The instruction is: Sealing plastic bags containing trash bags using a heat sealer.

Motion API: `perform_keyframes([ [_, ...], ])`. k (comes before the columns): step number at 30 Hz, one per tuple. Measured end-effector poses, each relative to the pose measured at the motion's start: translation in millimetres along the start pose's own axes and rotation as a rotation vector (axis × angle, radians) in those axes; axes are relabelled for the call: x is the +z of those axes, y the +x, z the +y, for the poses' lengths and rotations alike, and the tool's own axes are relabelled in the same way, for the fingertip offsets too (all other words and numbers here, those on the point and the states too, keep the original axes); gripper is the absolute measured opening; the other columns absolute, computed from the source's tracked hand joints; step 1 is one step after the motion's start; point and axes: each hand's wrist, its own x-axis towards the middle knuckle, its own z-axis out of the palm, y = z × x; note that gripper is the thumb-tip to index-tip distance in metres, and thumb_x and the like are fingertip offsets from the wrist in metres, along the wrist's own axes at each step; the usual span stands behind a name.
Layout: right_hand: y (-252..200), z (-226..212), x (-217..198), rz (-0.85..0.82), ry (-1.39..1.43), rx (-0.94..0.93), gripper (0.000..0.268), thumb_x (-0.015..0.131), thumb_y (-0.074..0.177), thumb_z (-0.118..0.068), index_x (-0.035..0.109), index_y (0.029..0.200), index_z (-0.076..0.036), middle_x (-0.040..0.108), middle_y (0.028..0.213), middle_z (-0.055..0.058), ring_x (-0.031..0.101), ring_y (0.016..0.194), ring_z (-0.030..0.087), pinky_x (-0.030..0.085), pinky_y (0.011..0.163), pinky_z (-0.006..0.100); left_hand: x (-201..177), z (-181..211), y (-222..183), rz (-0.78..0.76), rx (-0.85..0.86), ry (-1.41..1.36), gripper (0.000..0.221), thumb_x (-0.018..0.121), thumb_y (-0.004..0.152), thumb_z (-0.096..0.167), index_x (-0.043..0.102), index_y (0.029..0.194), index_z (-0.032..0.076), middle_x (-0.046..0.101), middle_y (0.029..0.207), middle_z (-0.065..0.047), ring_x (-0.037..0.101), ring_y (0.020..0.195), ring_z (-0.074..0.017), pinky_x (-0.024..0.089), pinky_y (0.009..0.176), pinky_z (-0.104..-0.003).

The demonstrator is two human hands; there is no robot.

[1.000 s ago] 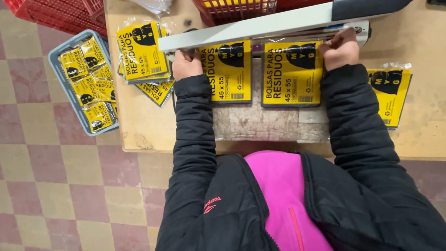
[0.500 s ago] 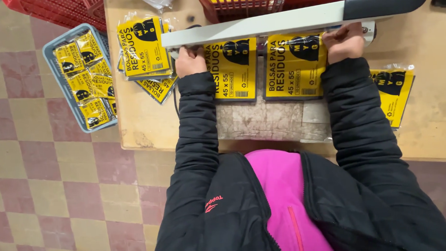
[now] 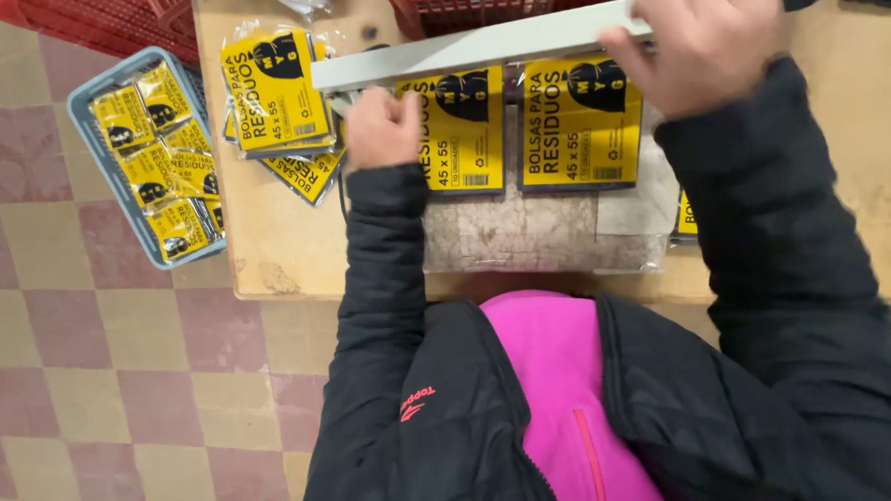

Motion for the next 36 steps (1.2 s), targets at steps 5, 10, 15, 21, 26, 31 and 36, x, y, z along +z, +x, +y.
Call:
perform_keyframes([
  [5,-4.7,26.3,75.9,-0.292,-0.141,-0.006,0.047,0.076,0.097,-0.057,0.067,0.091,-0.011,0.067,0.09,0.003,0.067,0.092,0.022,0.051,0.083,0.038,-25.0,87.4,-32.3,-0.273,0.463,-0.296,0.026,0.08,0.082,0.025,0.058,0.078,0.012,0.059,0.078,-0.008,0.057,0.076,-0.0325,0.047,0.067,-0.045],
  [10,-54.9,53.2,154.8,-0.675,0.087,0.294,0.059,0.071,0.092,-0.069,0.077,0.106,-0.012,0.075,0.098,0.014,0.07,0.093,0.034,0.053,0.082,0.047,-36.1,89.6,-58.3,-0.533,0.57,-0.47,0.025,0.079,0.086,0.024,0.058,0.08,0.011,0.059,0.078,-0.007,0.058,0.076,-0.0305,0.049,0.067,-0.042],
  [15,-45.5,49.5,145.4,-0.744,0.203,0.471,0.062,0.076,0.086,-0.068,0.075,0.108,-0.01,0.072,0.095,0.018,0.068,0.091,0.038,0.052,0.084,0.048,-51.5,58.2,-65.2,-0.597,0.424,-0.55,0.025,0.079,0.089,0.026,0.061,0.081,0.01,0.061,0.076,-0.008,0.061,0.072,-0.0295,0.049,0.064,-0.041],
  [21,-61.3,52.0,154.7,-0.738,0.217,0.485,0.06,0.08,0.089,-0.066,0.074,0.116,-0.013,0.07,0.092,0.019,0.067,0.087,0.038,0.052,0.08,0.048,-51.7,-77.6,-38.7,-0.239,-0.046,-0.307,0.032,0.08,0.09,0.026,0.06,0.073,0.007,0.058,0.067,-0.011,0.058,0.061,-0.0295,0.047,0.058,-0.04],
  [26,-69.8,57.1,163.5,-0.744,0.156,0.479,0.057,0.083,0.091,-0.064,0.074,0.115,-0.013,0.07,0.085,0.018,0.068,0.081,0.036,0.054,0.08,0.045,-59.3,-204.9,26.1,0.124,-0.098,0.09,0.038,0.086,0.083,0.035,0.062,0.079,0.006,0.063,0.071,-0.011,0.06,0.066,-0.0313,0.047,0.061,-0.043],
  [31,-69.6,55.4,160.4,-0.757,0.186,0.52,0.057,0.084,0.089,-0.063,0.074,0.114,-0.014,0.07,0.089,0.016,0.068,0.081,0.034,0.054,0.081,0.044,-63.4,-188.0,48.4,-0.129,-0.342,-0.031,0.042,0.081,0.089,0.041,0.063,0.073,0.007,0.066,0.068,-0.012,0.064,0.063,-0.0316,0.05,0.062,-0.045],
  [36,-73.0,55.3,161.1,-0.731,0.188,0.519,0.056,0.083,0.09,-0.064,0.074,0.115,-0.015,0.07,0.09,0.017,0.068,0.086,0.036,0.053,0.082,0.045,-52.8,-66.2,19.7,-0.437,-0.29,-0.038,0.045,0.08,0.083,0.05,0.067,0.079,0.007,0.068,0.072,-0.014,0.067,0.068,-0.0343,0.053,0.064,-0.045],
])
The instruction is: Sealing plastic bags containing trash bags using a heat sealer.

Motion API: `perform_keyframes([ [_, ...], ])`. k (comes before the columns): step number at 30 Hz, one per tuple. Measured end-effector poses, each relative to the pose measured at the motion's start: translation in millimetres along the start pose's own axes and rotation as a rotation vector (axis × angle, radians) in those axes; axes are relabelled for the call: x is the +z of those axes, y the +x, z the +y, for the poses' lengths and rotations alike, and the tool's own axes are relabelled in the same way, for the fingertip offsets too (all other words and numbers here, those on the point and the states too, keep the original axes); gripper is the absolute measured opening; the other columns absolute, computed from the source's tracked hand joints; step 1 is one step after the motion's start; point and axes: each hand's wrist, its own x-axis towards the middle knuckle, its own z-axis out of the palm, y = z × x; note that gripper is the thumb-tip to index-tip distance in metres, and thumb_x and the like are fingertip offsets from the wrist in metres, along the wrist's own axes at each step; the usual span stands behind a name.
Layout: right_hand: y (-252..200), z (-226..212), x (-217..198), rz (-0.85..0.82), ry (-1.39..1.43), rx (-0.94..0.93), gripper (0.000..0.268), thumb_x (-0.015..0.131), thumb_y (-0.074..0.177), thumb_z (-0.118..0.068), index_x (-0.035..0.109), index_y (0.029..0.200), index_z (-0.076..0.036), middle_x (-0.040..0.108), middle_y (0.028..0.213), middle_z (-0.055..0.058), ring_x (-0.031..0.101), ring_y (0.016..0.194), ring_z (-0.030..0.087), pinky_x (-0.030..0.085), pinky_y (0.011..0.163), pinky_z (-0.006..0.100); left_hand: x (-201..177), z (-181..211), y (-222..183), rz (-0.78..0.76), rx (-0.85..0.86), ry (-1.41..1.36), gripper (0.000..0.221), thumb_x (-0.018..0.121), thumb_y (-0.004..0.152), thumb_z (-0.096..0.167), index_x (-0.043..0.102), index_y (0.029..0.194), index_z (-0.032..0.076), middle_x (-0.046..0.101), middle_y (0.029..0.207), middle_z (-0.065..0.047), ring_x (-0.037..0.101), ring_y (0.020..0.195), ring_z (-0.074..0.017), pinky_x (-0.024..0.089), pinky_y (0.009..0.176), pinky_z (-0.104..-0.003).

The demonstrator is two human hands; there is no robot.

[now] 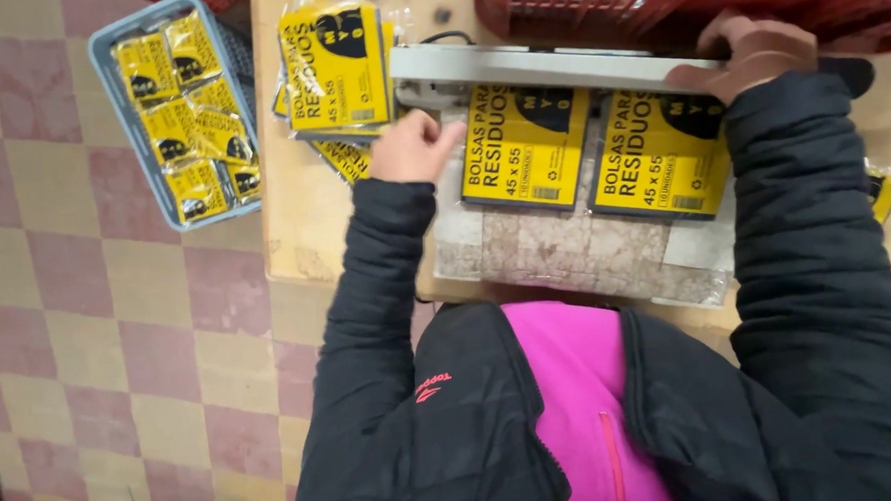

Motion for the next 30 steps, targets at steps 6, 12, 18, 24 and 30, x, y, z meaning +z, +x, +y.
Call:
perform_keyframes([
  [6,-1.7,-6.4,-8.0,0.021,0.014,-0.01,0.055,0.083,0.086,-0.064,0.075,0.11,-0.015,0.071,0.092,0.017,0.068,0.091,0.037,0.052,0.086,0.047,49.4,27.9,-11.7,0.018,0.12,0.114,0.069,0.086,0.073,0.057,0.06,0.102,0.0,0.066,0.096,-0.022,0.066,0.085,-0.0424,0.054,0.072,-0.049],
  [12,0.7,-4.4,-2.4,0.051,-0.024,-0.04,0.057,0.082,0.086,-0.066,0.076,0.111,-0.016,0.072,0.093,0.017,0.068,0.09,0.038,0.053,0.084,0.047,61.1,31.2,-8.9,0.024,0.107,0.208,0.078,0.092,0.066,0.053,0.053,0.104,-0.002,0.063,0.1,-0.024,0.064,0.091,-0.0452,0.053,0.077,-0.051],
  [18,2.6,-5.1,0.2,0.053,-0.035,-0.052,0.059,0.08,0.087,-0.069,0.076,0.113,-0.016,0.072,0.094,0.016,0.068,0.089,0.038,0.053,0.082,0.048,65.8,29.6,-9.0,0.004,0.09,0.178,0.076,0.094,0.065,0.046,0.052,0.107,-0.001,0.064,0.101,-0.024,0.064,0.092,-0.0443,0.053,0.078,-0.05],
  [24,6.1,-3.4,3.9,0.035,-0.062,-0.048,0.06,0.078,0.087,-0.069,0.076,0.116,-0.016,0.073,0.097,0.018,0.068,0.09,0.038,0.053,0.084,0.048,67.6,29.0,-10.3,0.005,0.103,0.181,0.077,0.095,0.065,0.044,0.051,0.109,-0.002,0.063,0.103,-0.024,0.062,0.096,-0.0447,0.052,0.082,-0.05],
  [30,8.8,-8.5,-3.0,0.03,-0.057,-0.059,0.06,0.077,0.089,-0.068,0.075,0.117,-0.015,0.072,0.098,0.018,0.068,0.093,0.038,0.052,0.086,0.047,75.6,24.3,-8.0,0.038,0.098,0.182,0.077,0.094,0.066,0.043,0.051,0.11,-0.002,0.063,0.104,-0.024,0.061,0.098,-0.0453,0.052,0.084,-0.05],
])
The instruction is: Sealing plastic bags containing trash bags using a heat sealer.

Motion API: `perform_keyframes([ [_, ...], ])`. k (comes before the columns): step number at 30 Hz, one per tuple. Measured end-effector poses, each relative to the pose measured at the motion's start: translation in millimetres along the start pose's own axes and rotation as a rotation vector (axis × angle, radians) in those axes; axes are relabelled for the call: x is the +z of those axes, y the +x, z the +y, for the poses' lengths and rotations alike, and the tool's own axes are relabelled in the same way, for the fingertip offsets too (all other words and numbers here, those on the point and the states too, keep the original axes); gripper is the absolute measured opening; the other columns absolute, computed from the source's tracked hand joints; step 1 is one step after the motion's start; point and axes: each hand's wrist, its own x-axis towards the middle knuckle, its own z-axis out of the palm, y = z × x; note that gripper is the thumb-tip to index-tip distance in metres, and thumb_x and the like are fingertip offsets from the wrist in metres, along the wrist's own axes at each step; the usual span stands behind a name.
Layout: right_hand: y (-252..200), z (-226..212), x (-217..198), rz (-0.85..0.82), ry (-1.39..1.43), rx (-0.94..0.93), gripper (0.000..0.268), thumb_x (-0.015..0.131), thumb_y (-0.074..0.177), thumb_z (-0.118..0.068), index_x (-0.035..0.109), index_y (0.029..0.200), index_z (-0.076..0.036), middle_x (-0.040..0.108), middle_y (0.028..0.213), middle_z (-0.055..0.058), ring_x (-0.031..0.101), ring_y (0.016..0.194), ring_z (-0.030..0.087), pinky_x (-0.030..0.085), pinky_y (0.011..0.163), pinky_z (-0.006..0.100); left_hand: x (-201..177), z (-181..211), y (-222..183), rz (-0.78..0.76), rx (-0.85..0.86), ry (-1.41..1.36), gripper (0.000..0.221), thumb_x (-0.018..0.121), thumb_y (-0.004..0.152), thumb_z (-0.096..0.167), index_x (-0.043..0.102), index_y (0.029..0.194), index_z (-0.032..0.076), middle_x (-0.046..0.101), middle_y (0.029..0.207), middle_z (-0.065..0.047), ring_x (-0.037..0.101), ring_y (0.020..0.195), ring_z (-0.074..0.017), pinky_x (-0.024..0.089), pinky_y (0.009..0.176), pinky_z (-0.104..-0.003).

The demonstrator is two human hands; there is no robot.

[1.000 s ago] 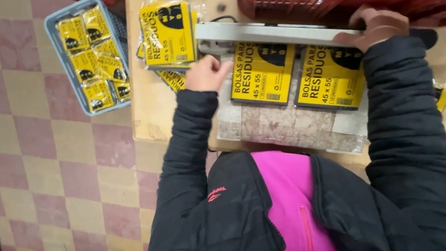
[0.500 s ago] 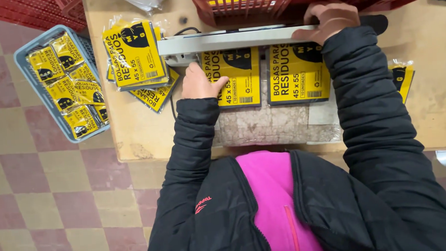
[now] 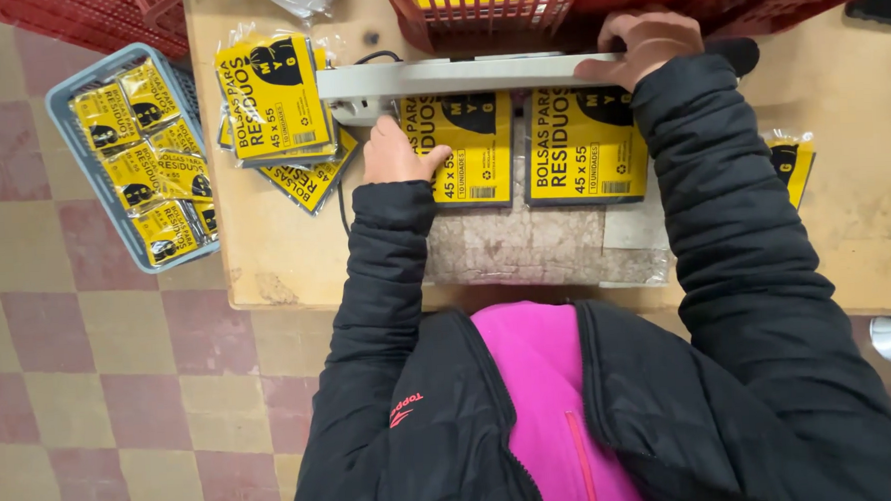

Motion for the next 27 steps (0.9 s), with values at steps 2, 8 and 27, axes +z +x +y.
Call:
perform_keyframes([
  [2,-1.6,-1.4,-1.2,-0.009,0.003,0.01,0.06,0.077,0.088,-0.068,0.075,0.115,-0.015,0.073,0.099,0.018,0.068,0.093,0.038,0.052,0.086,0.048,4.6,-4.3,0.6,0.01,0.001,0.005,0.076,0.095,0.066,0.043,0.051,0.109,-0.002,0.063,0.104,-0.024,0.061,0.098,-0.0456,0.052,0.084,-0.051],
  [8,-11.9,3.1,-10.6,0.061,0.038,-0.077,0.054,0.078,0.093,-0.064,0.076,0.106,-0.013,0.073,0.098,0.016,0.068,0.092,0.037,0.054,0.085,0.047,-12.3,11.1,-1.2,-0.037,-0.071,-0.013,0.075,0.095,0.065,0.042,0.053,0.109,-0.001,0.065,0.108,-0.024,0.061,0.103,-0.0452,0.051,0.085,-0.051],
  [27,-102.4,-15.6,30.3,0.585,0.599,0.221,0.045,0.093,0.088,-0.019,0.059,0.106,0.005,0.065,0.099,0.015,0.066,0.09,0.026,0.056,0.081,0.035,1.7,-18.2,-11.9,-0.102,-0.027,-0.265,0.042,0.077,0.081,0.037,0.069,0.109,0.007,0.073,0.106,-0.019,0.068,0.101,-0.0403,0.053,0.087,-0.046],
])
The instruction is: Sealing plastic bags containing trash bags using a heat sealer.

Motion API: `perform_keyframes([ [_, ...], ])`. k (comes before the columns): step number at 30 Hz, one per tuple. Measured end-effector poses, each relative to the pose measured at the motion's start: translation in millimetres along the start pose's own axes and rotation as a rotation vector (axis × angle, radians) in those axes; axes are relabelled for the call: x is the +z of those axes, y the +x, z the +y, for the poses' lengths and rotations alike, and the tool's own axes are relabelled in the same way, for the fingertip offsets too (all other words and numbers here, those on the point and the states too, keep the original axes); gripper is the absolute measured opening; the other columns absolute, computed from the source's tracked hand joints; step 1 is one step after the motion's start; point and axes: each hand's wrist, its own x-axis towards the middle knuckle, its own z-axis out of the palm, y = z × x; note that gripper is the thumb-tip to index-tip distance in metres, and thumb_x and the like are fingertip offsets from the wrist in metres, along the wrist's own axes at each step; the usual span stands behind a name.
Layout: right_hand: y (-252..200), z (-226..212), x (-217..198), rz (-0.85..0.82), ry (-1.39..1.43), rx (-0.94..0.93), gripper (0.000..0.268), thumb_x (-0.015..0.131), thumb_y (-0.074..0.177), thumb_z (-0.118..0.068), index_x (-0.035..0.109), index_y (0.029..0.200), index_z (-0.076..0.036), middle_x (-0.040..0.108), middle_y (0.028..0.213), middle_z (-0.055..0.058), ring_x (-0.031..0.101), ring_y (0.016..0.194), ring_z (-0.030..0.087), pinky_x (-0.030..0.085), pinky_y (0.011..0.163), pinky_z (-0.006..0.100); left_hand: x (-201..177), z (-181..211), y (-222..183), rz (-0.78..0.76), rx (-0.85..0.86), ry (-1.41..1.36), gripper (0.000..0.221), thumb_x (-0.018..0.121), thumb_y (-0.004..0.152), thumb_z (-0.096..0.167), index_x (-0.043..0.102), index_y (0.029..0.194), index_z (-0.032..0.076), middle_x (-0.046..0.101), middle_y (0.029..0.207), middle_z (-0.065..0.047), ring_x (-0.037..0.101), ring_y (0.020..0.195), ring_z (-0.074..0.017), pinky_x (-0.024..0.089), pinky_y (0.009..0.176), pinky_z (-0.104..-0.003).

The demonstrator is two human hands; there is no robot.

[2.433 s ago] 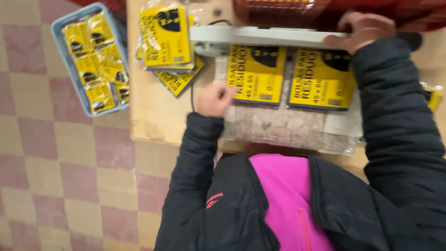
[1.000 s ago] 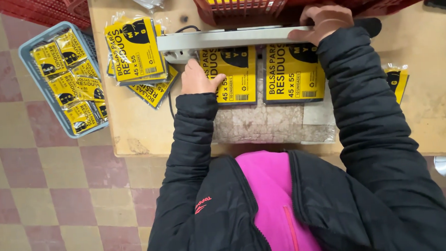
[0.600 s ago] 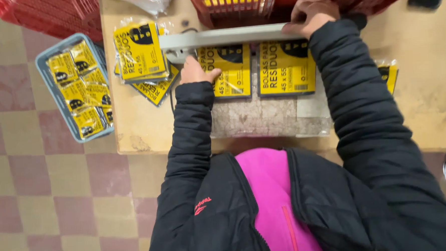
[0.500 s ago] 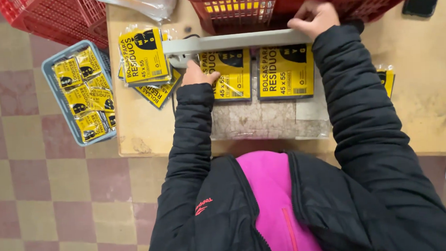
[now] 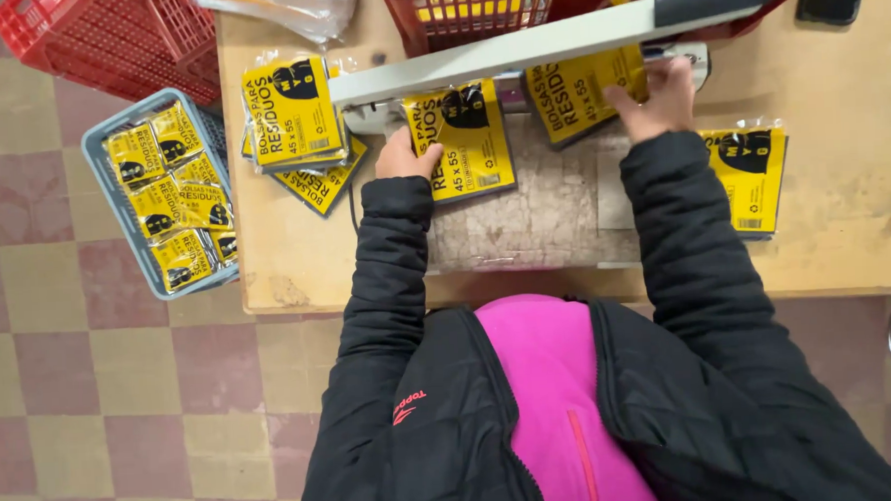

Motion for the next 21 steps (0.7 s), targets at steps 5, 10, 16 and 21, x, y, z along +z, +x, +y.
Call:
perform_keyframes([
  [5,30.3,18.5,28.9,0.014,0.302,-0.078,0.072,0.094,0.085,-0.02,0.05,0.137,0.001,0.064,0.128,0.013,0.064,0.125,0.033,0.05,0.11,0.042,16.8,-25.0,-9.9,0.038,0.032,-0.245,0.038,0.077,0.084,0.024,0.061,0.113,0.005,0.075,0.104,-0.015,0.072,0.096,-0.03,0.056,0.084,-0.039],
  [10,37.9,63.8,62.8,-0.354,-0.402,0.217,0.058,0.094,0.08,-0.04,0.069,0.118,-0.005,0.073,0.115,0.013,0.071,0.108,0.03,0.055,0.098,0.039,27.4,-48.4,-21.5,0.069,0.163,-0.691,0.033,0.07,0.09,0.002,0.055,0.119,0.001,0.07,0.109,-0.009,0.067,0.099,-0.0155,0.055,0.088,-0.031],
  [16,2.4,3.7,75.5,-0.278,-0.17,0.174,0.071,0.09,0.072,-0.033,0.057,0.125,0.001,0.071,0.103,0.016,0.07,0.093,0.032,0.054,0.082,0.041,29.8,-44.1,-28.7,0.121,0.128,-0.61,0.032,0.067,0.091,0.0,0.054,0.121,0.001,0.069,0.107,-0.008,0.067,0.097,-0.0153,0.055,0.087,-0.031],
  [21,-23.5,-42.8,83.3,-0.322,-0.311,-0.025,0.049,0.083,0.085,-0.034,0.065,0.117,-0.002,0.072,0.104,0.019,0.068,0.095,0.037,0.053,0.083,0.047,40.0,-40.5,-30.1,0.087,0.033,-0.628,0.03,0.066,0.093,0.001,0.054,0.12,0.0,0.069,0.109,-0.01,0.068,0.095,-0.0164,0.056,0.085,-0.031],
])
